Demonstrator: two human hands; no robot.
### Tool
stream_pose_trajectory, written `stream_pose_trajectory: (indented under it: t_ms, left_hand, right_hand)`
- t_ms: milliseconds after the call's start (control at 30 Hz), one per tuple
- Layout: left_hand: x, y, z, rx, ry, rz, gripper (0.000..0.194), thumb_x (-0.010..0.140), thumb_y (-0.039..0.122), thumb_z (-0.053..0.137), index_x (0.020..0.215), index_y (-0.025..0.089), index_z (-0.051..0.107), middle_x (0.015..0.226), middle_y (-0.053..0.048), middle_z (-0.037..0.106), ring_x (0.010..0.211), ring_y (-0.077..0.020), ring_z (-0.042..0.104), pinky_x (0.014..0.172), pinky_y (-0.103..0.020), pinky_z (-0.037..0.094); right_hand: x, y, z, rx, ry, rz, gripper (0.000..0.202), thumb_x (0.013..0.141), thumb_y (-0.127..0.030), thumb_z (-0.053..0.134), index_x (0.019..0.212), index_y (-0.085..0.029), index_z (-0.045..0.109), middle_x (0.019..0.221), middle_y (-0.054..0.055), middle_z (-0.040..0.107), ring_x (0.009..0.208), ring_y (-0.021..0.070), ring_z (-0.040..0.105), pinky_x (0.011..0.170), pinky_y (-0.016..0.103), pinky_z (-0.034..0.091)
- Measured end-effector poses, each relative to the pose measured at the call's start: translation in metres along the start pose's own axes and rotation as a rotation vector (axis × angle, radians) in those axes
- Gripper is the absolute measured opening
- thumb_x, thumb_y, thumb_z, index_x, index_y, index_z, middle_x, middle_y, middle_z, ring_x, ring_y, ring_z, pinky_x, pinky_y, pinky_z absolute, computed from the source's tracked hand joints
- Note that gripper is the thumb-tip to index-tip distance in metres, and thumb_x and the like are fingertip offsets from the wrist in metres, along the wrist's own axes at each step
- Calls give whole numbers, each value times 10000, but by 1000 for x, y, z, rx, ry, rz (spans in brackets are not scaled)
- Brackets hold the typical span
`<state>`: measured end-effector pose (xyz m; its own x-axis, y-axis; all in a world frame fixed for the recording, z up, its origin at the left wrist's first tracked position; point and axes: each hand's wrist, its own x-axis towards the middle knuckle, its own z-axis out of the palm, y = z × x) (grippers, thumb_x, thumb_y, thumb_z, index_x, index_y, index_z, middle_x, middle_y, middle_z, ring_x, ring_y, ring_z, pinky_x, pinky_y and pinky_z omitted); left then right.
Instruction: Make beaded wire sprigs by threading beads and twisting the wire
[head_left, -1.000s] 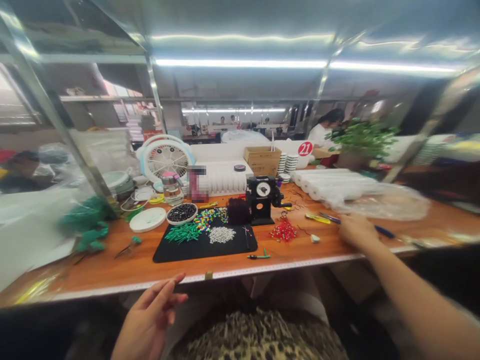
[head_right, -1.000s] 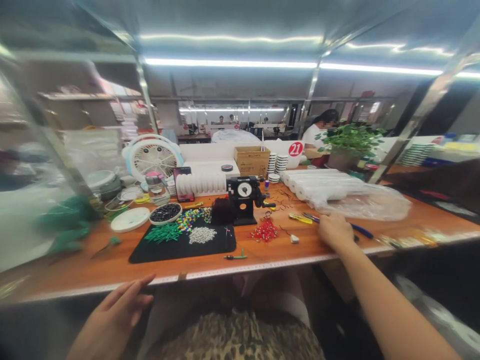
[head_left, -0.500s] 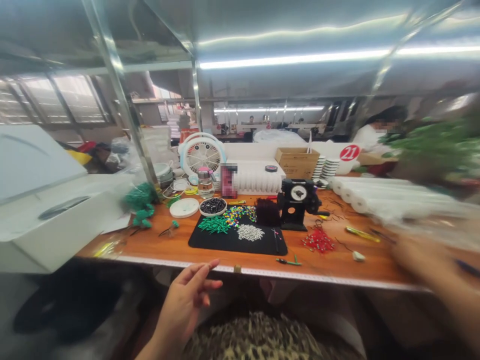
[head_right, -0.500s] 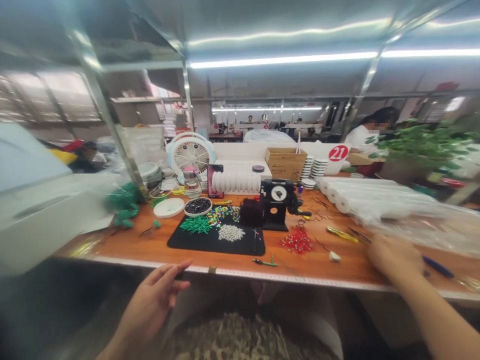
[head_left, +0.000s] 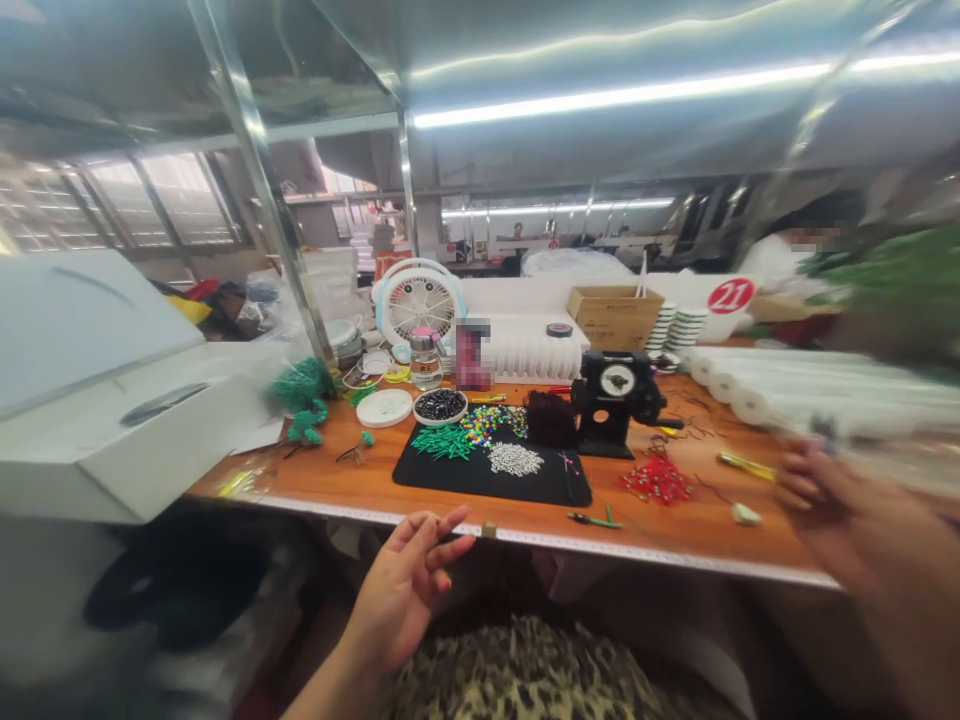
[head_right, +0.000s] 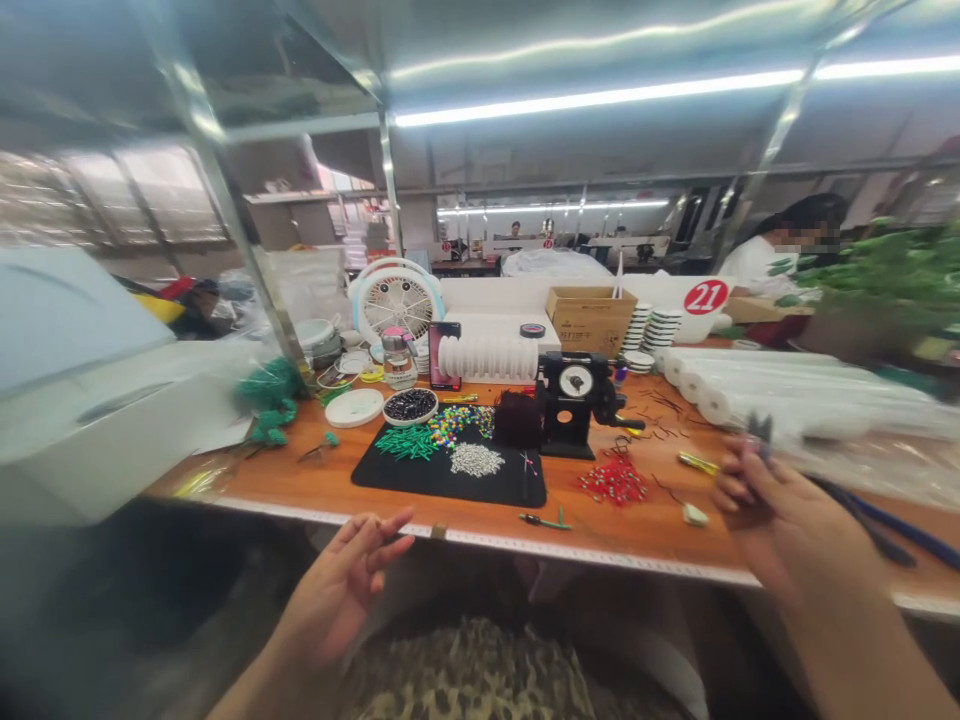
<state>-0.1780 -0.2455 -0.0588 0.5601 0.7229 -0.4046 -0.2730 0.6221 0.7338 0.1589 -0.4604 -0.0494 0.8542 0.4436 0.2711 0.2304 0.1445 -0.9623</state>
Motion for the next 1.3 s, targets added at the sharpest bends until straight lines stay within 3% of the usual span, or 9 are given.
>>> stream_pose_trajectory:
  t_ms: [67,133,267,400,533,700,967,1300]
  left_hand:
    - [-2,0,0,-8,-24,-18,282,747,229,713,867,165,466,1178,-113,611,838,-184,678,422,-134,407]
    - [-3,0,1,-16,-55,-25,299,736,241,723,863,168,463,1163,-116,619,843,-193,678,407,-131,398]
    - [-5,-1,1,-27,-104,-27,306,736,251,726,879,177,465,1076,-120,656,884,-215,672,484,-160,467]
    - [-5,-4,-1,-40,-206,-31,232,771,219,690,799,156,469,1071,-137,656,997,-240,636,712,-268,537]
    - [-6,-6,-2,-77,-379,-40,154,823,191,627,752,133,503,1184,-156,604,1106,-242,579,882,-318,490]
    - [-7,-10,-3,-105,-504,-39,106,850,183,583,764,130,552,1243,-159,568,1139,-228,557,911,-317,464]
    - [-4,-15,-6,-102,-554,-33,100,856,189,573,770,139,582,1249,-151,565,1177,-236,526,978,-359,409]
    - [-2,-17,-7,-75,-523,-49,98,832,203,610,758,142,593,1228,-140,583,1156,-246,543,959,-357,431]
  right_hand:
    - [-16,-6,20,300,-72,235,314,657,-423,811,747,-209,599,696,10,375,486,98,314,391,259,194]
    - [-34,-10,41,401,-192,383,320,641,-365,847,835,-189,663,681,1,381,470,77,287,390,218,153]
    - [-70,-16,82,512,-445,571,360,721,-442,816,882,-149,680,604,-47,322,440,53,191,380,169,99]
    - [-97,-22,114,467,-717,716,472,764,-590,728,870,-133,677,524,-77,284,408,43,134,373,160,75]
    - [-117,-23,137,343,-900,676,601,848,-699,517,863,-123,687,542,-45,368,401,58,197,369,180,109]
    - [-128,-13,156,196,-978,579,629,882,-686,434,711,-122,653,545,-24,403,408,79,260,384,209,164]
    - [-131,-9,164,139,-938,400,572,890,-654,402,613,-160,489,561,-17,393,520,128,326,493,240,258]
    - [-131,-4,167,129,-971,318,574,879,-688,389,599,-186,390,560,-35,329,522,128,261,490,250,237]
